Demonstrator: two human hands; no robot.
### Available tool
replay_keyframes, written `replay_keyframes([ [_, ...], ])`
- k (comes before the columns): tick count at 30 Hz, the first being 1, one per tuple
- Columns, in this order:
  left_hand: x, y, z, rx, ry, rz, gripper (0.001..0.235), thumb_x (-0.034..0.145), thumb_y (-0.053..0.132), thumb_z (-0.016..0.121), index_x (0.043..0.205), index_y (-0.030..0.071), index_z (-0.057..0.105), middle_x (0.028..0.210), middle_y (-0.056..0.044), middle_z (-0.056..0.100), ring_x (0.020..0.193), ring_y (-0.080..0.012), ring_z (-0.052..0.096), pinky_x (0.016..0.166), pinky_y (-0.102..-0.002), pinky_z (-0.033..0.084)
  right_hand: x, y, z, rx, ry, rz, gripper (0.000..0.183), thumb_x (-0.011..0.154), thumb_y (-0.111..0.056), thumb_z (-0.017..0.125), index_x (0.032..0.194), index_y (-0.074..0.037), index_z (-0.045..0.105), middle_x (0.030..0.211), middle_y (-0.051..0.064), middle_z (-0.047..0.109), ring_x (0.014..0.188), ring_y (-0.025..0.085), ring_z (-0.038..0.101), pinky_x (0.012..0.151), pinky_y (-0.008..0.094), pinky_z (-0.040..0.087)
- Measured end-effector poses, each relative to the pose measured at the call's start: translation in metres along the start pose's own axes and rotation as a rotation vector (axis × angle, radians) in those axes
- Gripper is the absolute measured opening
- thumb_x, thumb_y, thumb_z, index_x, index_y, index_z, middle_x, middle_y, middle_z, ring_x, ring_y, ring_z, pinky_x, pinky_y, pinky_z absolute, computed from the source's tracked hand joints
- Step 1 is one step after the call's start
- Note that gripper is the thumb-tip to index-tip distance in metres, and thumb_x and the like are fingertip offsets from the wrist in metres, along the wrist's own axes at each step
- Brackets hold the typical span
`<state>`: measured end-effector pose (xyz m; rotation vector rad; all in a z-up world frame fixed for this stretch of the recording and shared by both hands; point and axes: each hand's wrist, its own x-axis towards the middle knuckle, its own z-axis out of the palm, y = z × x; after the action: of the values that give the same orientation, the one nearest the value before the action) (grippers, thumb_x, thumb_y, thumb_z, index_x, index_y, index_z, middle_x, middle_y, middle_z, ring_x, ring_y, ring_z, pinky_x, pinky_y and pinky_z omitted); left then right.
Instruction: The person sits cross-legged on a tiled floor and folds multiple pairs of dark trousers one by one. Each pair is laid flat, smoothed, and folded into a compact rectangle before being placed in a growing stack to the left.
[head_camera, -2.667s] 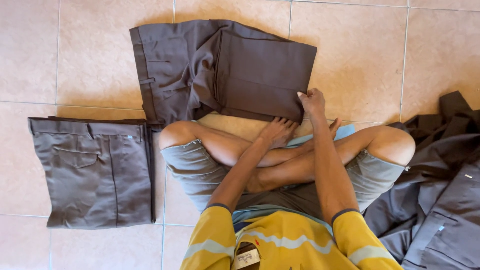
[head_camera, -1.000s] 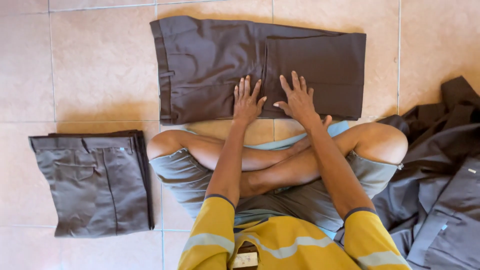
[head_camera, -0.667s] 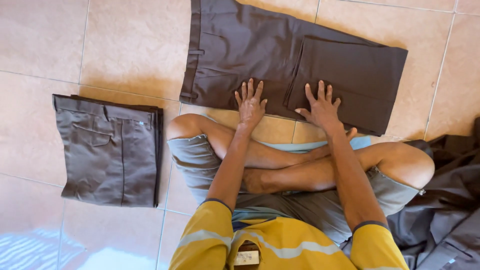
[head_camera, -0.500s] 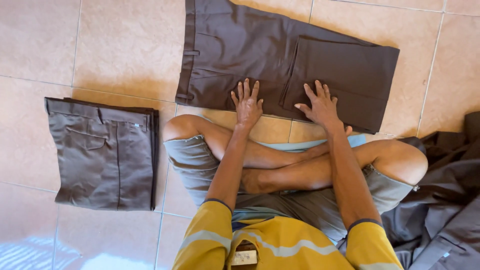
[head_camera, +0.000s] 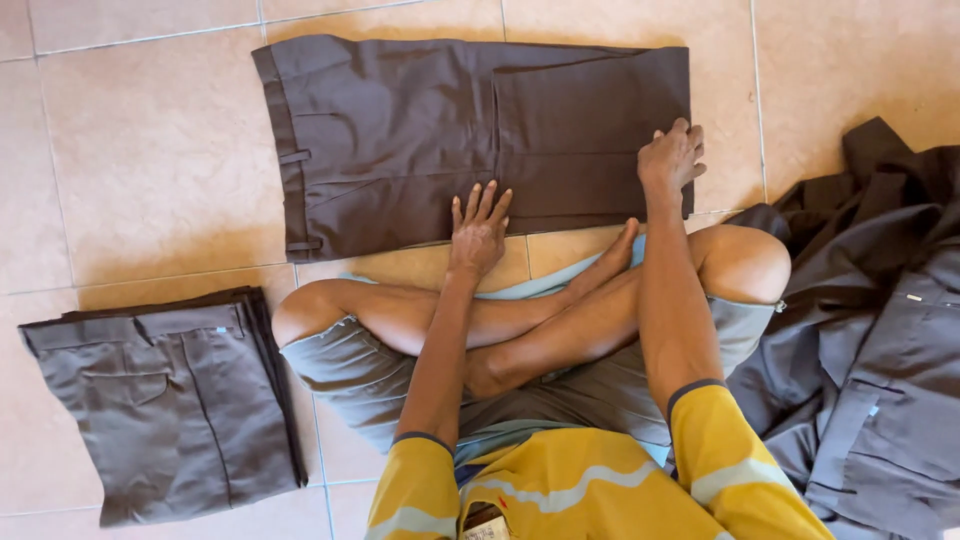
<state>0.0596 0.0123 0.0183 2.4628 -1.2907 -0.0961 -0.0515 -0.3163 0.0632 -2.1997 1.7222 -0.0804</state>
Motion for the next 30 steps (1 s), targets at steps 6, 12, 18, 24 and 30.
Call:
replay_keyframes([
  [6,-0.005,-0.017,-0.003,-0.032,-0.047,-0.042,0.049,0.107,0.032,0.045,0.155,0.036,0.045,0.163,-0.002,0.042,0.152,-0.03,0.036,0.122,-0.064,0.025,0.05,0.041,0.036,0.06,-0.079,0.215,0.044,0.106,-0.043,0.058,0.137,-0.014,0.046,0.133,0.012,0.049,0.124,0.038,0.051,0.096,0.061,0.041],
  [12,-0.01,-0.026,0.002,-0.033,-0.018,-0.061,0.047,0.107,0.037,0.042,0.153,0.032,0.049,0.163,-0.002,0.043,0.152,-0.0285,0.037,0.123,-0.063,0.025,0.067,0.062,0.033,0.114,0.07,-0.076,0.034,0.082,-0.028,0.089,0.1,-0.002,0.076,0.091,0.021,0.069,0.093,0.047,0.07,0.074,0.059,0.055],
  [18,-0.012,0.004,0.0,0.07,0.132,0.073,0.055,0.104,0.043,0.049,0.148,0.01,0.052,0.159,-0.015,0.043,0.149,-0.0393,0.036,0.12,-0.067,0.025,0.055,0.051,-0.047,0.404,0.148,-0.203,0.029,0.079,-0.031,0.094,0.078,-0.013,0.072,0.07,-0.003,0.063,0.064,0.014,0.057,0.052,0.04,0.043],
  [24,-0.021,0.046,0.004,0.047,-0.059,0.137,0.102,0.087,0.078,0.047,0.157,0.004,0.037,0.163,-0.018,0.038,0.153,-0.0345,0.032,0.124,-0.064,0.013,0.008,0.023,-0.15,0.707,0.13,-0.098,0.03,0.089,-0.027,0.096,0.086,-0.016,0.068,0.075,-0.006,0.055,0.068,0.009,0.05,0.056,0.033,0.04],
  [30,-0.025,0.061,0.0,0.17,-0.113,0.252,0.108,0.089,0.08,0.048,0.162,0.005,0.024,0.168,-0.014,0.03,0.156,-0.031,0.027,0.125,-0.06,0.019,-0.048,-0.062,-0.165,0.717,0.413,-0.676,0.018,0.091,-0.002,0.091,0.092,-0.001,0.073,0.08,0.008,0.069,0.07,0.016,0.059,0.055,0.034,0.045],
])
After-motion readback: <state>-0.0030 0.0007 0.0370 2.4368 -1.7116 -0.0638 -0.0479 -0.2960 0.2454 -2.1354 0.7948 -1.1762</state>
